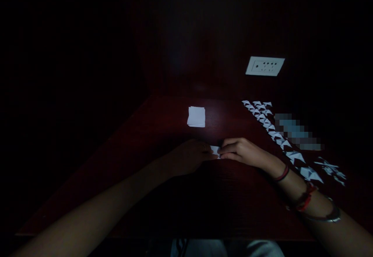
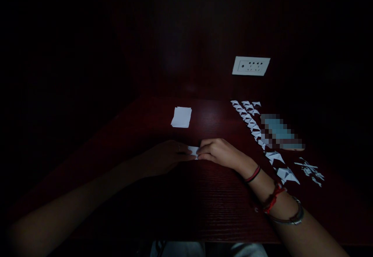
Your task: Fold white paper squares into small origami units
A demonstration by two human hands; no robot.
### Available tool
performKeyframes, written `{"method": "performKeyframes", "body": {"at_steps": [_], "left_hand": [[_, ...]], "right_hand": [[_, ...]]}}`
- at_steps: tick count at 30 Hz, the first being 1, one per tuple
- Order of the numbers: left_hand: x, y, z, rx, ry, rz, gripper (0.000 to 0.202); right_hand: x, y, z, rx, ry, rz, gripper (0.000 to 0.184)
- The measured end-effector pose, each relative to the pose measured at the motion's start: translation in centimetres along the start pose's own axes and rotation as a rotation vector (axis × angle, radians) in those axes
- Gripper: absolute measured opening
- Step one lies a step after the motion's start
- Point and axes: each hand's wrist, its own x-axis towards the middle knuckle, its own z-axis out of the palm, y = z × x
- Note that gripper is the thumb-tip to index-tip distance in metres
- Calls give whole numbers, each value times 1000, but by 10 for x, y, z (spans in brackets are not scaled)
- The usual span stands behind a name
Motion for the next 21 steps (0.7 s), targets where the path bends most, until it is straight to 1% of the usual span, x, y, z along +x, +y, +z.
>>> {"method": "performKeyframes", "body": {"at_steps": [4, 9, 15, 21], "left_hand": [[0, 1, -3, -1, -21, 1, 41], [0, 0, -5, -27, -32, 20, 48], [-1, 0, -6, -37, -38, 26, 47], [-1, 0, -3, -54, -34, -7, 47]], "right_hand": [[-1, -1, 0, -29, 14, 11, 25], [-2, -3, -1, -44, 16, 9, 25], [0, -3, 1, 1, 38, 11, 24], [5, -2, 7, 65, 115, 59, 20]]}}
